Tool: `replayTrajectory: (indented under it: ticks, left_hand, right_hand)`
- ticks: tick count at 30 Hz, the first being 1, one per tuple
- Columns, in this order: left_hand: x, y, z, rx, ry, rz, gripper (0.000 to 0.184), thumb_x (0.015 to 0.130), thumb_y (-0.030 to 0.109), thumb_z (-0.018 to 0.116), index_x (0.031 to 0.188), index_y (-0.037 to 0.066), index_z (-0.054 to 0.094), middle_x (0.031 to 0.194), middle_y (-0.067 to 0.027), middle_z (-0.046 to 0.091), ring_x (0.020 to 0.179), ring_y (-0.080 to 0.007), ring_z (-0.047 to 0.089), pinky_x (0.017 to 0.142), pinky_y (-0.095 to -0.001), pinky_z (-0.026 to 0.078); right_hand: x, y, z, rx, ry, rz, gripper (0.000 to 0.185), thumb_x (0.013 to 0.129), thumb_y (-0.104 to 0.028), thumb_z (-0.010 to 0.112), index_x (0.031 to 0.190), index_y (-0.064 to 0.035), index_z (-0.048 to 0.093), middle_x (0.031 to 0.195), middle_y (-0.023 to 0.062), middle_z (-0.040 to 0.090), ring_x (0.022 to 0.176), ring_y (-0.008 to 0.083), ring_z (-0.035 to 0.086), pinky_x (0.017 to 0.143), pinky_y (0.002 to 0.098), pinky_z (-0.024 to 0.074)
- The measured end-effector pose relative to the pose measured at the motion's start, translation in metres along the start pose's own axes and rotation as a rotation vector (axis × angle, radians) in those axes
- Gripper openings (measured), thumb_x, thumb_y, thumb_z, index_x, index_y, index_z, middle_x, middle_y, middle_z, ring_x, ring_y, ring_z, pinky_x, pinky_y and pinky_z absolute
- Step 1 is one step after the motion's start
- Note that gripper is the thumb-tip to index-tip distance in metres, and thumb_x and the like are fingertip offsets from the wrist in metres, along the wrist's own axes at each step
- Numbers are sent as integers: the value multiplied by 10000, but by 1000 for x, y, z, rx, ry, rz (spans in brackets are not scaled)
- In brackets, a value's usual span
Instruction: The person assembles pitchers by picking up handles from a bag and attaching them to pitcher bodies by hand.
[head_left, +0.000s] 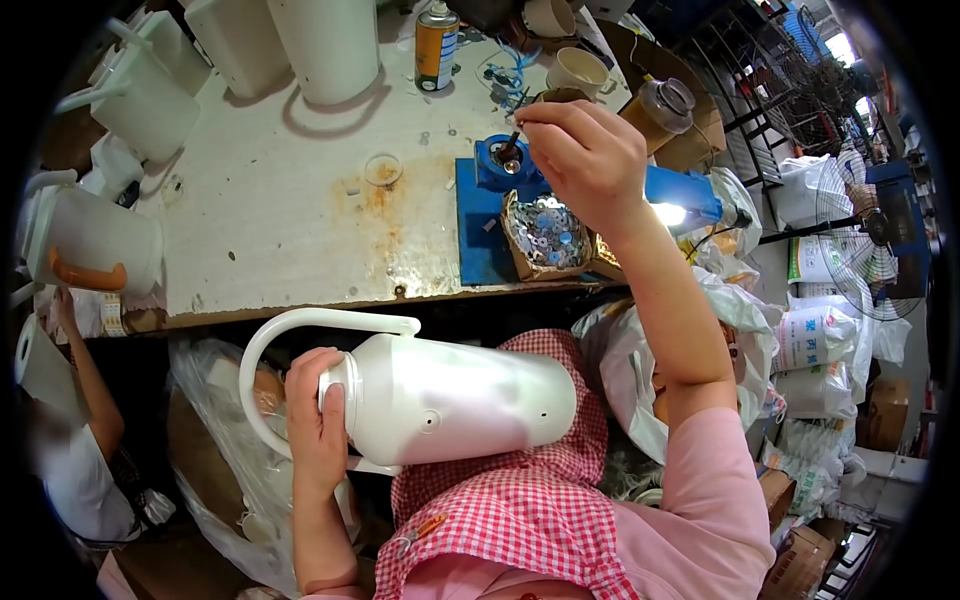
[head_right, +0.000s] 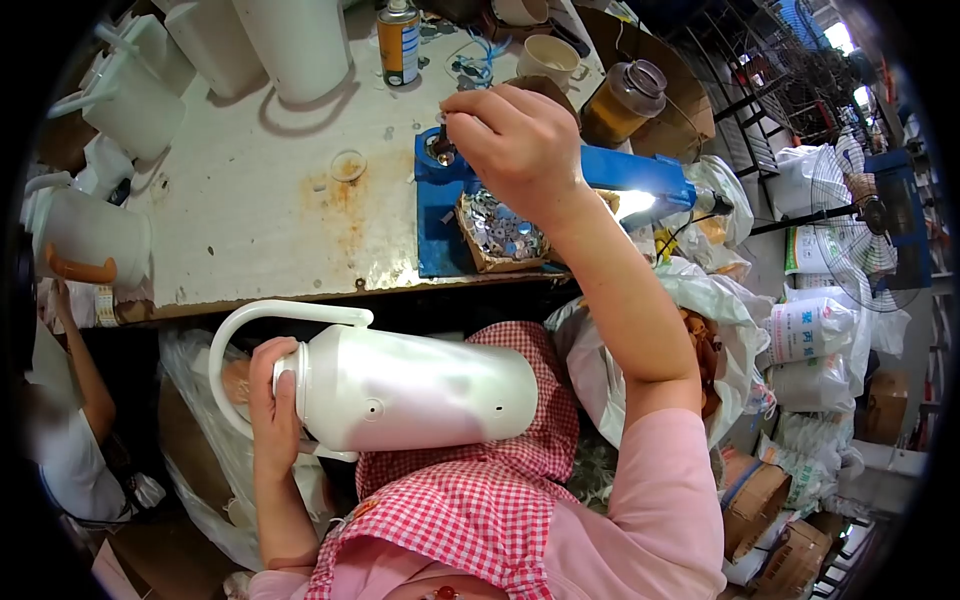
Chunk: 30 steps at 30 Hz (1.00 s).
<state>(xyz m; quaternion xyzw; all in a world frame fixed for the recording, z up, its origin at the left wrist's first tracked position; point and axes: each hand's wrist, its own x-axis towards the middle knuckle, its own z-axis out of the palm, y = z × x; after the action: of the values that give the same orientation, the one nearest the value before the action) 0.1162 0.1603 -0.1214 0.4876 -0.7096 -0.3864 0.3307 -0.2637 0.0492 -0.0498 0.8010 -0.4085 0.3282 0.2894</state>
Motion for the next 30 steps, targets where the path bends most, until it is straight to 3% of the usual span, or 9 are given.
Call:
replayTrajectory:
  ticks: [7, 9, 11, 13, 14, 15, 16, 21, 30]
  left_hand:
    - [-5, 17, -16, 41, 82, -65, 253, 967, 101, 507, 1173, -4, 607, 1204, -147, 592, 1149, -260, 540, 1051, -370, 389]
    - [-21, 0, -46, 37, 229, -95, 256, 983, 120, 497, 1182, -1, 604, 1198, -134, 599, 1142, -248, 550, 1045, -368, 402]
    - [-33, -10, -80, -133, 469, -244, 277, 1020, 170, 467, 1203, 8, 596, 1201, -108, 611, 1123, -231, 575, 1020, -363, 438]
    - [-36, 1, -102, -365, 586, -343, 346, 1062, 264, 433, 1264, 22, 577, 1244, -86, 613, 1113, -221, 613, 968, -359, 494]
    - [-30, 6, -103, -349, 582, -341, 346, 1062, 264, 433, 1264, 22, 577, 1244, -86, 613, 1113, -221, 613, 968, -359, 494]
    - [-17, 11, -103, -404, 657, -391, 361, 1060, 276, 446, 1288, 26, 573, 1258, -87, 612, 1131, -219, 613, 973, -364, 495]
    - [-6, 15, -102, -459, 734, -442, 378, 1059, 288, 459, 1312, 30, 568, 1272, -88, 611, 1149, -217, 613, 979, -368, 497]
    - [45, 27, -122, -626, 506, -326, 498, 1066, 357, 463, 1457, 47, 458, 1390, -105, 563, 1248, -244, 573, 1034, -411, 481]
    - [175, 71, -20, -349, 34, 28, 512, 1070, 410, 415, 1402, 28, 490, 1316, -114, 588, 1212, -202, 570, 1021, -363, 466]
  right_hand:
    - [-9, -12, -8, 39, 81, 84, 112, 747, -50, 744, 793, -73, 645, 932, 27, 728, 728, 209, 683, 618, 311, 541]
    - [-26, -42, -36, 376, 62, 505, 96, 805, -62, 752, 835, -37, 665, 906, 87, 724, 730, 219, 687, 636, 312, 541]
    - [-59, -77, -55, 574, -249, 896, 120, 916, -104, 667, 903, 13, 693, 854, 147, 712, 745, 217, 698, 672, 332, 555]
    - [-64, -110, -51, 1040, -523, 1127, 331, 955, -242, 623, 1132, 35, 661, 980, 169, 718, 938, 265, 703, 864, 368, 548]
    - [-66, -121, -44, 1209, -569, 996, 436, 975, -306, 600, 1249, 32, 618, 1133, 183, 698, 1075, 250, 661, 978, 362, 496]
    - [-60, -143, -29, 1542, -331, 1024, 455, 981, -303, 623, 1259, 57, 608, 1233, 175, 665, 1142, 208, 616, 1017, 352, 465]
    - [-41, -150, -26, 1627, -377, 1207, 457, 974, -298, 664, 1227, 79, 616, 1157, 134, 695, 1097, 170, 616, 982, 341, 484]
    - [7, -110, -11, 1576, -4, 1231, 376, 949, -199, 729, 1190, 74, 635, 1005, 74, 724, 878, 109, 648, 810, 286, 542]
    - [-77, -15, -50, 1279, 441, 1271, 384, 975, -217, 692, 1258, 31, 616, 1138, 87, 704, 1009, 150, 667, 909, 302, 522]
